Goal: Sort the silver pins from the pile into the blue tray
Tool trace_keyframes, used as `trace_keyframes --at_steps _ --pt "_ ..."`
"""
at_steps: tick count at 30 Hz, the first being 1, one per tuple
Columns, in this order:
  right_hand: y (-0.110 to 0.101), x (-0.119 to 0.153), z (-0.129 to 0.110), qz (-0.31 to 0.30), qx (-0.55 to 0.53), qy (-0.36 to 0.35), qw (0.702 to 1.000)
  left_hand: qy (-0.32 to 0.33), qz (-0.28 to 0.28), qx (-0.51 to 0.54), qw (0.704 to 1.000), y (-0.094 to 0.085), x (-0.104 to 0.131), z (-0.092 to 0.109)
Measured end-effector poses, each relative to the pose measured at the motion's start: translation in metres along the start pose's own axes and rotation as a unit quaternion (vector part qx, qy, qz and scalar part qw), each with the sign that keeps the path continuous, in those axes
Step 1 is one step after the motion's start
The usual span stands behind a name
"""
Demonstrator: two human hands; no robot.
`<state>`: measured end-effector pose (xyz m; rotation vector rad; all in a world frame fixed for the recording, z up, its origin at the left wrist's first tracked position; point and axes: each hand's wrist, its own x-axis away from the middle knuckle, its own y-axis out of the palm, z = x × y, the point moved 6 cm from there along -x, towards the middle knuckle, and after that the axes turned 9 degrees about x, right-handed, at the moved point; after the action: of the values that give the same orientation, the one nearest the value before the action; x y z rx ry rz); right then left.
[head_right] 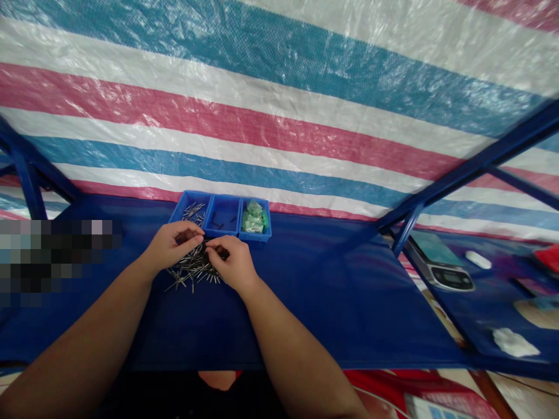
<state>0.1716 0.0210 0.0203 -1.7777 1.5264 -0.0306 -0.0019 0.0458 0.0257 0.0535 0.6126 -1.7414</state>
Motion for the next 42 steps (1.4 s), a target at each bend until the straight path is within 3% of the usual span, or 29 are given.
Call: trace_keyframes --at_steps 2,5,9,13,16,19,25,30,42 --pt "-0.006 0.000 0.005 0.046 -0.032 0.035 0.998 0.010 -0.060 -0.008 0.998 0.008 0.001 0.006" --pt "-0.009 0.001 0.010 0.084 -0.063 0.058 0.993 0.017 -0.091 -0.027 0.995 0.014 0.002 0.011" --pt "-0.008 0.002 0.012 0.095 -0.087 0.059 0.990 0.031 -0.087 -0.029 0.995 0.014 0.002 0.013" --pt "-0.011 0.002 0.010 0.099 -0.064 0.051 0.992 0.067 -0.041 -0.034 0.996 0.004 0.001 0.017" --pt "-0.012 0.000 -0.004 0.065 0.011 -0.017 0.998 0.084 0.021 -0.051 0.995 -0.006 0.001 0.018" --pt "-0.004 0.001 -0.018 -0.018 0.056 -0.100 0.993 0.076 0.099 -0.069 0.990 -0.015 0.003 0.016" --pt "0.025 0.009 -0.019 -0.178 0.175 -0.147 0.957 -0.044 0.253 -0.160 0.953 -0.037 0.007 -0.004" --pt "0.037 0.010 -0.016 -0.216 0.227 -0.143 0.939 -0.103 0.231 -0.213 0.944 -0.040 0.005 -0.017" --pt "0.034 0.008 -0.022 -0.198 0.226 -0.134 0.944 -0.060 0.200 -0.144 0.967 -0.028 0.003 -0.015"
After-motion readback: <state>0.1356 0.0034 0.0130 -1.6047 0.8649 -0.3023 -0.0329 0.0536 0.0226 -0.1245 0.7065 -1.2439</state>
